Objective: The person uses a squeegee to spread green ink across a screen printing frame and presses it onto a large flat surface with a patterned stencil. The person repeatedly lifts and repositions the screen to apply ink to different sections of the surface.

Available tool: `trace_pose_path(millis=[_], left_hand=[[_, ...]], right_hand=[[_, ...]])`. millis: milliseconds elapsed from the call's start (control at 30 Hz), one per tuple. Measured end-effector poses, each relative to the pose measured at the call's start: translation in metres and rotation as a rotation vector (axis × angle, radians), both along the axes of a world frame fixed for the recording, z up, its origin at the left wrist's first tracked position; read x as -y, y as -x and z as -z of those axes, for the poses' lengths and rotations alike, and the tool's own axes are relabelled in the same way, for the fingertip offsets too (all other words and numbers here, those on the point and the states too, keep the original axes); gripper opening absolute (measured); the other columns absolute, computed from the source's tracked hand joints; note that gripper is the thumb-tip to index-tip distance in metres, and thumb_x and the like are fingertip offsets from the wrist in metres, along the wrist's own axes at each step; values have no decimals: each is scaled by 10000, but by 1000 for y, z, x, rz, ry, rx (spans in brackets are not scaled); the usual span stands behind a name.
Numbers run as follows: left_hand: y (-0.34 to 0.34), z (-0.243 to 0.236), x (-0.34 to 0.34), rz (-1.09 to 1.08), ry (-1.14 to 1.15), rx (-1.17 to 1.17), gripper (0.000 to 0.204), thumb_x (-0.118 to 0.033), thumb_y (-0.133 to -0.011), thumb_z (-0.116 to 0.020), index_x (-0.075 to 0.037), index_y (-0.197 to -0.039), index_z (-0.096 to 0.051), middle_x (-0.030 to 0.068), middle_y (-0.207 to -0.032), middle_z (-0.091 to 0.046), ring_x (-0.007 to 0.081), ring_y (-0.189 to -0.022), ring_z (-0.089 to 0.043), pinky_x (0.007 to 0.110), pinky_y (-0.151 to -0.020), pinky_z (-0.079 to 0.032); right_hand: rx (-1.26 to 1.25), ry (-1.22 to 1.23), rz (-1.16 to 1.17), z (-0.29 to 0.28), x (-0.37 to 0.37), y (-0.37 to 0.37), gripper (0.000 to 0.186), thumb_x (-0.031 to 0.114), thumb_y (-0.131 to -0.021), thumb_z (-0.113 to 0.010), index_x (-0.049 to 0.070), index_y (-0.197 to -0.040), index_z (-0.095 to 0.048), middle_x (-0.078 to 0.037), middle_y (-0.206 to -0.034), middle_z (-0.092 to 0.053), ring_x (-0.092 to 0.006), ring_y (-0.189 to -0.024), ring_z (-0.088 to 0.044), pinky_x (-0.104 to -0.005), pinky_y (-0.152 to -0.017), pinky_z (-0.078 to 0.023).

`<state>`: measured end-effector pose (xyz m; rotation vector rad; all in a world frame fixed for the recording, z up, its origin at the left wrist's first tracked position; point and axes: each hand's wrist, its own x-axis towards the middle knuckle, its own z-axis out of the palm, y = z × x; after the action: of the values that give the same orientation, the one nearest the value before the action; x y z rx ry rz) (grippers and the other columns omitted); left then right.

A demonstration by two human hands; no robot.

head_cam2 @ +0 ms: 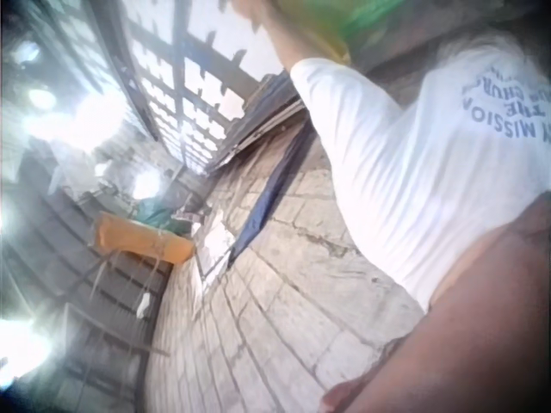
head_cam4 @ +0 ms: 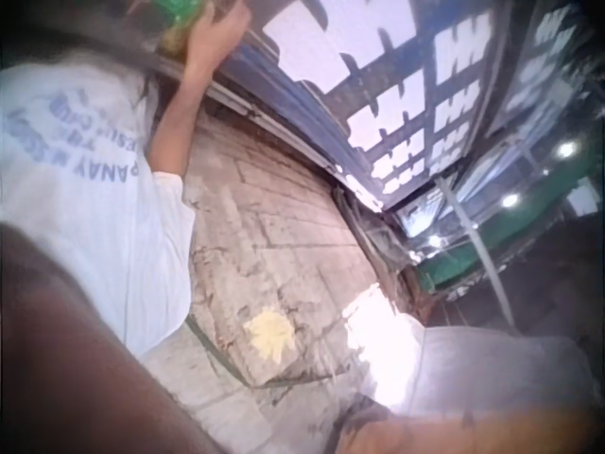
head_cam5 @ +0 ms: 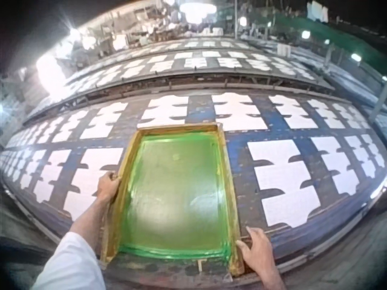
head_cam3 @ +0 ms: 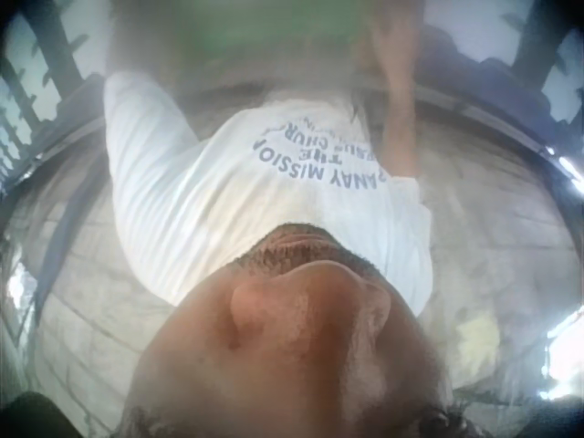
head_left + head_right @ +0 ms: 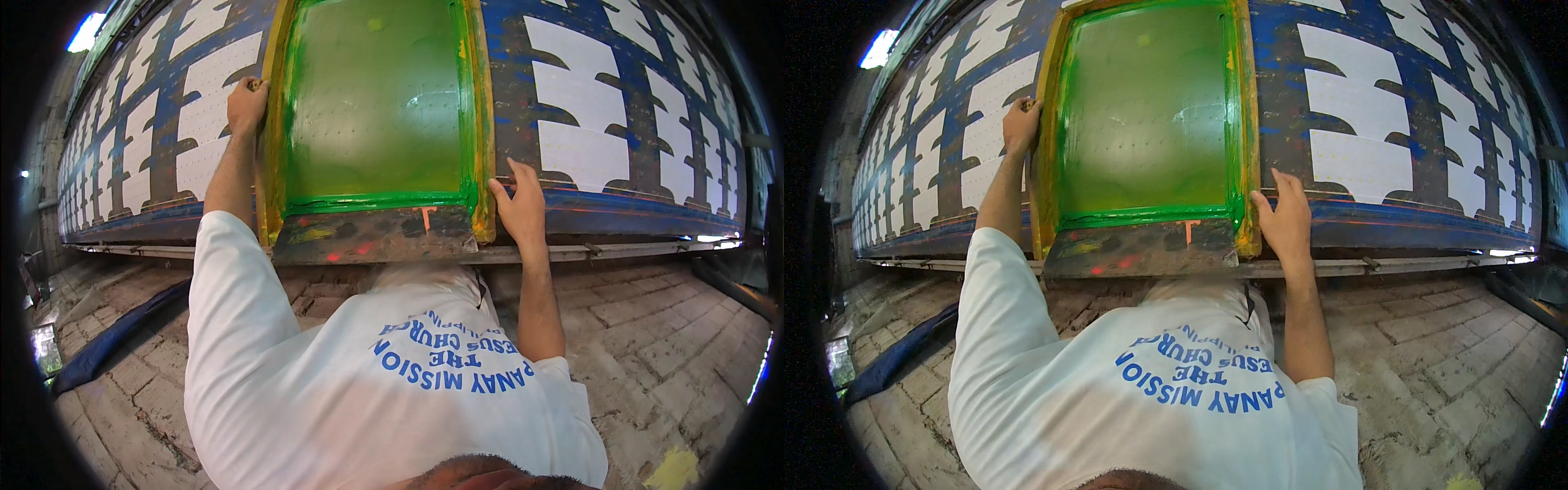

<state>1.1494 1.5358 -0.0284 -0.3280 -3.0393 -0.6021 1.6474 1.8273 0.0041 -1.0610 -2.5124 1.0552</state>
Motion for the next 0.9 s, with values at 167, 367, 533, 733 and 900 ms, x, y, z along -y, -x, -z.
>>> trace_pose_path(millis=[167, 367, 533, 733, 900], left_hand=[[9, -1, -4, 25, -32, 1, 531, -477, -888, -732, -125, -1285, -723, 170, -1193, -767, 345, -1130, -727, 432, -989, -551], [19, 13, 4, 44, -71, -14, 528, -479, -893, -752, -127, -1286, -722, 172, -1211, -763, 336, -1142, -725, 420, -998, -543], [30, 22, 13, 87, -84, -29, 560, -476, -902, -759, -65, -1280, -713, 190, -1246, -746, 340, -1165, -711, 422, -1020, -532], [21, -9, -14, 82, -190, 148, 568, -467, -916, -767, -32, -1276, -702, 165, -1163, -756, 276, -1074, -709, 377, -980, -529], [-45, -31, -121, 200, -302, 81, 559, -488, -924, -760, -35, -1248, -709, 167, -1197, -745, 262, -1084, -701, 376, -955, -525]], right_hand=[[18, 232, -46, 27, -12, 7, 524, 225, -905, -806, -32, -1333, -648, -203, -1199, -671, -341, -1100, -680, -412, -932, -556], [32, 106, -104, 19, -7, 15, 518, 200, -802, -838, 37, -1271, -693, -192, -1141, -681, -370, -1057, -680, -449, -879, -564], [-47, 15, -125, -2, -9, 17, 479, 193, -743, -788, 2, -1178, -720, -183, -1000, -681, -379, -924, -696, -459, -811, -579], [-199, -89, -110, -28, -55, -7, 432, 209, -739, -787, -13, -1104, -728, -172, -923, -671, -371, -863, -698, -453, -761, -578], [-171, -88, -50, -23, -171, -68, 402, 178, -718, -779, 2, -1079, -755, -160, -886, -685, -338, -854, -706, -429, -741, -575]])
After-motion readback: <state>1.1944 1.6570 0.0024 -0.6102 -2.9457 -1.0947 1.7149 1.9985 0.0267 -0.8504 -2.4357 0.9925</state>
